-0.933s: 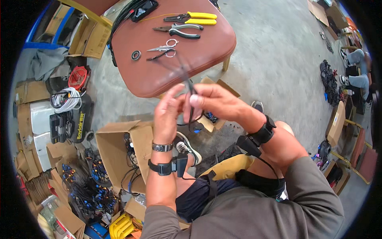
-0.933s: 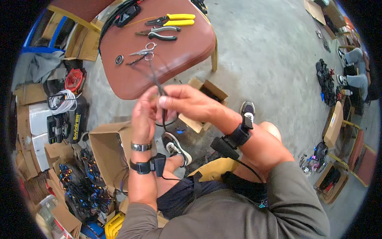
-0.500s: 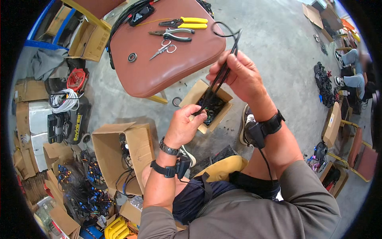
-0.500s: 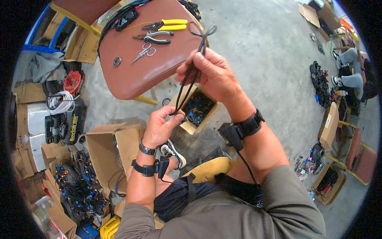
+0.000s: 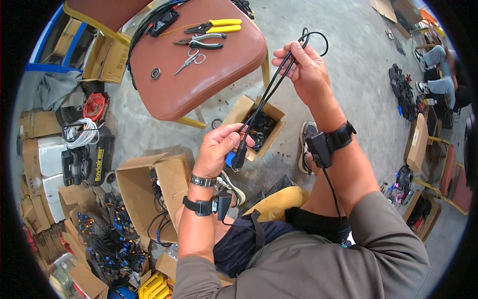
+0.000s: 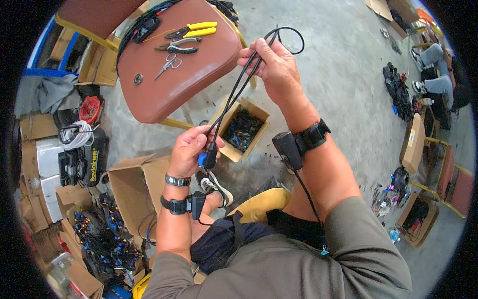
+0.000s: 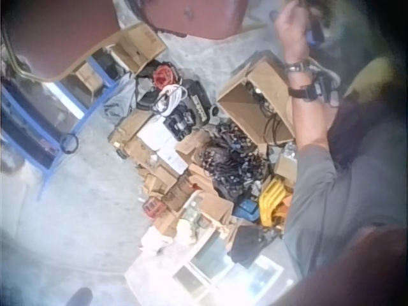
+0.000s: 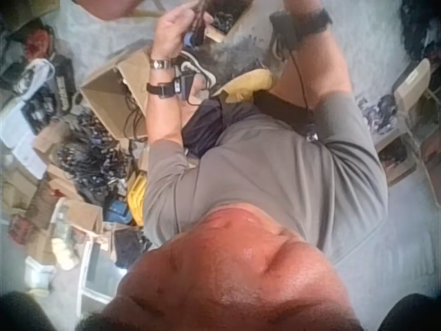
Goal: The person is inspecting and untangling several wiring harnesses and electrical connectors.
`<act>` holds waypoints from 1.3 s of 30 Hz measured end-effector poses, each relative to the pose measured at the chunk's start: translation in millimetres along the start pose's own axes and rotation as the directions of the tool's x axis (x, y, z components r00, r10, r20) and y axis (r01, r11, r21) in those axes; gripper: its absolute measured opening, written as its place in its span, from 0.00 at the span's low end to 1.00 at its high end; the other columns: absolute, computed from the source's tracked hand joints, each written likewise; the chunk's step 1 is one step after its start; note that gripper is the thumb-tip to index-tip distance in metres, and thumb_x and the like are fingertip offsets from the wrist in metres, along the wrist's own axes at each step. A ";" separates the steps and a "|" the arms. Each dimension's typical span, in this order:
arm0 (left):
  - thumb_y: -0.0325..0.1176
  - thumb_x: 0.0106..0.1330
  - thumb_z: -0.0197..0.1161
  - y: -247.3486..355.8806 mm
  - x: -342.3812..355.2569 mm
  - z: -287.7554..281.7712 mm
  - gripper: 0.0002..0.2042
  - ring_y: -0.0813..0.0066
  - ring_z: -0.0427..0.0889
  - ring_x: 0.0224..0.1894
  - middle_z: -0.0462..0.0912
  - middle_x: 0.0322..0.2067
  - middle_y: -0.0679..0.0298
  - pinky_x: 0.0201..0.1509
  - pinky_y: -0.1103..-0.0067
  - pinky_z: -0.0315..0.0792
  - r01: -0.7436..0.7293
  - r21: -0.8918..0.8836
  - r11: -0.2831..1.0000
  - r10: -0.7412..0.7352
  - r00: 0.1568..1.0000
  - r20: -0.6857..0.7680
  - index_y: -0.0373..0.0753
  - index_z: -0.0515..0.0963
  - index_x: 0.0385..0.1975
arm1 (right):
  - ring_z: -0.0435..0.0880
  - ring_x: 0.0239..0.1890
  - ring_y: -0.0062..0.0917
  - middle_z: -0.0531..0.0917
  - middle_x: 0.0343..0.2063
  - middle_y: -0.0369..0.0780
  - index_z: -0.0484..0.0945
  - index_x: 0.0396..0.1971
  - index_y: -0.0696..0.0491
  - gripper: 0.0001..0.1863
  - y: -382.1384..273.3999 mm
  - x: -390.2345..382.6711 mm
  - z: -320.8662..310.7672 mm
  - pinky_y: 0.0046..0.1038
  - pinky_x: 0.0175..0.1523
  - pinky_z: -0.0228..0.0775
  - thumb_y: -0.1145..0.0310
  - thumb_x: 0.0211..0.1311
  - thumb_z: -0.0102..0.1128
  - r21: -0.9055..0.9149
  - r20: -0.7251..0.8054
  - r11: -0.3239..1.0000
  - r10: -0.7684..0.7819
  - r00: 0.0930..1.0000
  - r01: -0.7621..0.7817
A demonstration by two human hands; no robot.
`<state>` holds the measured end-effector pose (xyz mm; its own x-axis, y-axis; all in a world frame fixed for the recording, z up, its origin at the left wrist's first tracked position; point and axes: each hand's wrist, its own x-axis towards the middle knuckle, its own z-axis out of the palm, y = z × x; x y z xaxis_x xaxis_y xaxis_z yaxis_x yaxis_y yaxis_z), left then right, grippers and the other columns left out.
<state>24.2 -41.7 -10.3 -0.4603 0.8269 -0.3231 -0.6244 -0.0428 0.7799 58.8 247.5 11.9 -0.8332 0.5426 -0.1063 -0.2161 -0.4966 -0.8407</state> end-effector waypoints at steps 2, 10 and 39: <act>0.34 0.70 0.65 -3.2 1.0 1.2 0.20 0.70 0.86 0.37 0.86 0.40 0.57 0.42 0.75 0.81 -0.073 0.096 0.993 0.073 0.997 0.000 0.31 0.75 0.58 | 0.87 0.38 0.29 0.86 0.38 0.44 0.76 0.44 0.56 0.13 -1.8 4.3 -5.6 0.29 0.43 0.80 0.61 0.77 0.54 0.007 -0.033 1.000 -0.013 0.999 0.013; 0.30 0.64 0.71 -12.2 3.1 -2.4 0.23 0.76 0.84 0.32 0.85 0.39 0.59 0.32 0.78 0.81 -0.026 0.167 0.986 0.040 0.996 -0.078 0.32 0.75 0.58 | 0.88 0.40 0.29 0.87 0.40 0.43 0.78 0.45 0.56 0.13 -3.9 16.1 -23.3 0.27 0.44 0.81 0.61 0.78 0.53 0.023 -0.062 1.000 -0.007 0.998 0.008; 0.20 0.56 0.69 19.6 -13.1 14.2 0.32 0.74 0.80 0.37 0.80 0.38 0.63 0.45 0.78 0.77 -0.269 0.833 0.483 0.574 0.816 -0.069 0.44 0.74 0.65 | 0.84 0.45 0.27 0.86 0.41 0.40 0.80 0.50 0.56 0.15 14.4 -16.4 23.1 0.31 0.52 0.75 0.71 0.64 0.66 -0.798 0.482 0.409 -0.007 0.876 0.442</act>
<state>27.0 -45.4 16.8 -0.7774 0.6115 0.1474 0.3487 0.2238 0.9101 57.5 215.8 13.8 -0.9739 0.1526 0.1681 -0.0502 0.5771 -0.8151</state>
